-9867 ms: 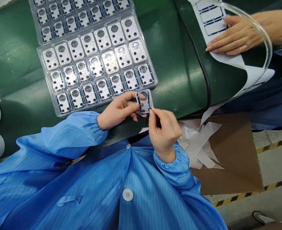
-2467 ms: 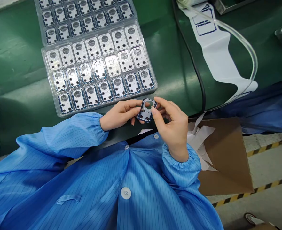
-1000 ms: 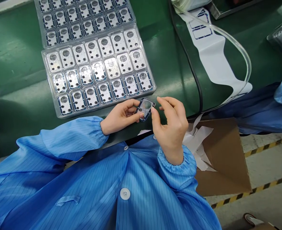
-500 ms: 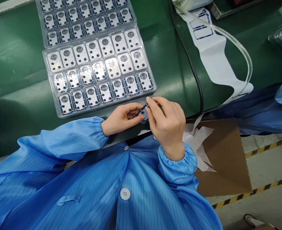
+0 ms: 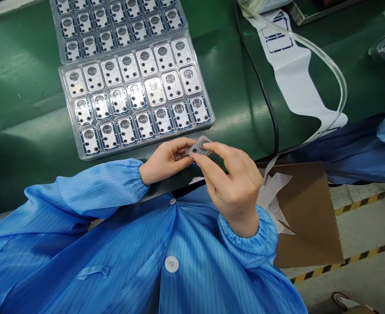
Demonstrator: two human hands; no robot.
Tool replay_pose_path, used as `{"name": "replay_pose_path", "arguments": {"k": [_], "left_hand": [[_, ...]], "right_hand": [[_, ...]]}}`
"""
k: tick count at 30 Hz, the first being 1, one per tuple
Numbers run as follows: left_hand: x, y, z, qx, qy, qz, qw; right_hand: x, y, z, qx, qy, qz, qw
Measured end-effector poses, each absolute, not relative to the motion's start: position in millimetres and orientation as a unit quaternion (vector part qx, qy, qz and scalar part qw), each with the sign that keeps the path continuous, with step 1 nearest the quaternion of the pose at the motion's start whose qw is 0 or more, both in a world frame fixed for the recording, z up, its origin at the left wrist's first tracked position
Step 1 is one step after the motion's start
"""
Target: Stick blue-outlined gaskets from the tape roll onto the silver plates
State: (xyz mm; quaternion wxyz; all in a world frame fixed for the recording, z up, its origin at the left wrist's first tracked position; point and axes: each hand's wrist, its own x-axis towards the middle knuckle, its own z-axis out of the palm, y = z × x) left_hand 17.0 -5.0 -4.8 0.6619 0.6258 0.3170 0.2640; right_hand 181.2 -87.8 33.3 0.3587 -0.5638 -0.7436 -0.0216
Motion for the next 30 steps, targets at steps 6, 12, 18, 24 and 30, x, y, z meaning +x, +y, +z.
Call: {"name": "replay_pose_path", "arguments": {"k": [6, 12, 18, 24, 30], "left_hand": [[15.5, -5.4, -1.9, 0.626, 0.317, 0.248, 0.667], [15.5, -5.6, -1.4, 0.624, 0.321, 0.242, 0.670], [15.3, -5.0, 1.5, 0.610, 0.328, 0.237, 0.681], [15.9, -5.1, 1.1, 0.611, 0.324, 0.249, 0.678], [15.9, -5.0, -0.2, 0.621, 0.330, 0.244, 0.667]], "right_hand": [[180.8, -89.2, 37.4, -0.583, -0.717, 0.019, 0.381], [180.9, -81.0, 33.9, -0.603, -0.695, 0.052, 0.389], [182.1, -82.7, 28.5, -0.599, -0.683, 0.071, 0.413], [181.7, -81.0, 29.2, -0.607, -0.680, 0.066, 0.406], [181.3, -79.0, 28.0, -0.602, -0.693, 0.046, 0.394]]}}
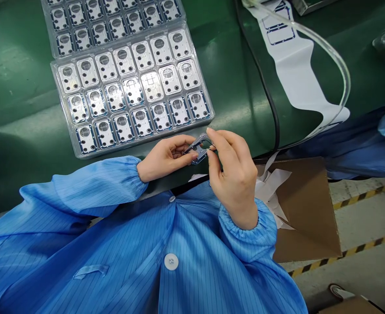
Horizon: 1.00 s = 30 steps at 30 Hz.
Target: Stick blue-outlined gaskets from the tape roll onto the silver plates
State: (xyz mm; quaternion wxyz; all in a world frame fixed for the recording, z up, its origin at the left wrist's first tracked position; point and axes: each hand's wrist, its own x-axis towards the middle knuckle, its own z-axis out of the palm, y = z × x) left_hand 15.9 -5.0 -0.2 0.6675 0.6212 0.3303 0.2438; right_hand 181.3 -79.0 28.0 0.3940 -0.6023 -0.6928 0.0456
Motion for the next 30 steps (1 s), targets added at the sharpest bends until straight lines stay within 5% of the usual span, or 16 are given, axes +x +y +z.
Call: {"name": "replay_pose_path", "arguments": {"k": [30], "left_hand": [[13.5, -0.6, 3.7, 0.550, 0.273, 0.272, 0.741]], "right_hand": [[170.1, -85.4, 23.7, -0.555, -0.702, -0.040, 0.444]]}}
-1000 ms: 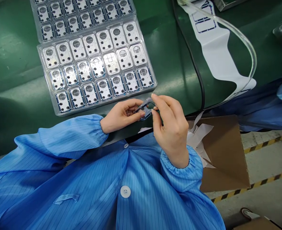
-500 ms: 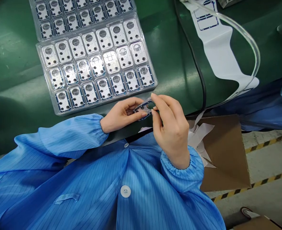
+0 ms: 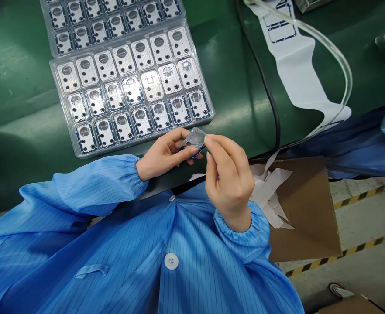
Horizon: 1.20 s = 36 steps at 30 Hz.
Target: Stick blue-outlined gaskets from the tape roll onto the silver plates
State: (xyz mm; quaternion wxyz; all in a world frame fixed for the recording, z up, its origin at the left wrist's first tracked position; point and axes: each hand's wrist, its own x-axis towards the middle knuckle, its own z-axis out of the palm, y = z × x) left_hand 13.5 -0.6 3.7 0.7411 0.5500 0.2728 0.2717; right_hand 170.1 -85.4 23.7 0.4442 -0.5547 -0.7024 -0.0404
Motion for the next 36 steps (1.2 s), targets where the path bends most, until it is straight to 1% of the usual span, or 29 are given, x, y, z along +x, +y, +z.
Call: {"name": "replay_pose_path", "arguments": {"k": [3, 8, 13, 19, 24, 30, 36], "left_hand": [[13.7, 0.1, 3.9, 0.545, 0.277, 0.281, 0.740], [13.1, 0.3, 7.3, 0.561, 0.294, 0.279, 0.722], [13.0, -0.8, 7.7, 0.549, 0.296, 0.269, 0.734], [13.2, -1.6, 8.6, 0.545, 0.309, 0.269, 0.731], [13.4, -1.8, 9.2, 0.546, 0.320, 0.257, 0.730], [13.7, -2.2, 8.8, 0.548, 0.331, 0.253, 0.725], [13.6, -3.4, 8.4, 0.562, 0.336, 0.255, 0.712]], "right_hand": [[168.1, -85.9, 24.0, -0.547, -0.701, -0.064, 0.453], [165.4, -86.3, 26.0, -0.539, -0.708, -0.064, 0.453], [166.3, -84.7, 21.5, -0.537, -0.709, -0.072, 0.452], [172.7, -82.7, 12.2, -0.621, -0.605, 0.022, 0.498], [176.3, -78.9, 3.9, -0.629, -0.577, 0.093, 0.512], [177.2, -77.1, -3.6, -0.635, -0.542, 0.124, 0.537], [175.3, -77.7, -4.2, -0.642, -0.531, 0.156, 0.530]]}}
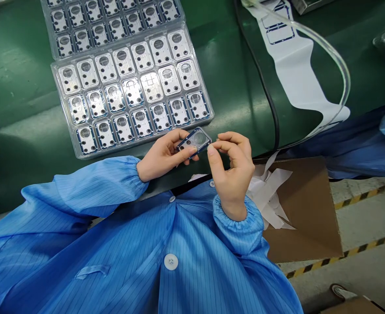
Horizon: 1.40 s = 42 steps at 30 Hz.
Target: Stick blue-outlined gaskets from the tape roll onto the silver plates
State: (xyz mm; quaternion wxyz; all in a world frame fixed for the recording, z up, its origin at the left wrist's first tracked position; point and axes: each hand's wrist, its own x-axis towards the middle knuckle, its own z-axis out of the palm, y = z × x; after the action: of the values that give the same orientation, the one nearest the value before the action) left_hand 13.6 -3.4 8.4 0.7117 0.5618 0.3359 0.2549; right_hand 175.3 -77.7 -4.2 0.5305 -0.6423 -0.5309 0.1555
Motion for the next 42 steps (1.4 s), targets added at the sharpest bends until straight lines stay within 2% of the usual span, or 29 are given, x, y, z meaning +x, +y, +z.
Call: {"name": "replay_pose_path", "arguments": {"k": [10, 18, 29, 42], "left_hand": [[14.7, -3.7, 5.4, 0.553, 0.321, 0.275, 0.718], [14.6, -3.7, 1.1, 0.560, 0.322, 0.273, 0.713], [14.4, -5.6, 6.9, 0.565, 0.323, 0.278, 0.707], [14.4, -4.4, 7.4, 0.570, 0.319, 0.274, 0.706]], "right_hand": [[175.9, -72.1, -10.7, -0.610, -0.486, 0.209, 0.590], [175.9, -72.1, -11.6, -0.604, -0.503, 0.207, 0.582], [167.5, -70.1, -1.2, -0.645, -0.518, 0.107, 0.552], [167.6, -70.3, -3.9, -0.646, -0.526, 0.078, 0.547]]}}
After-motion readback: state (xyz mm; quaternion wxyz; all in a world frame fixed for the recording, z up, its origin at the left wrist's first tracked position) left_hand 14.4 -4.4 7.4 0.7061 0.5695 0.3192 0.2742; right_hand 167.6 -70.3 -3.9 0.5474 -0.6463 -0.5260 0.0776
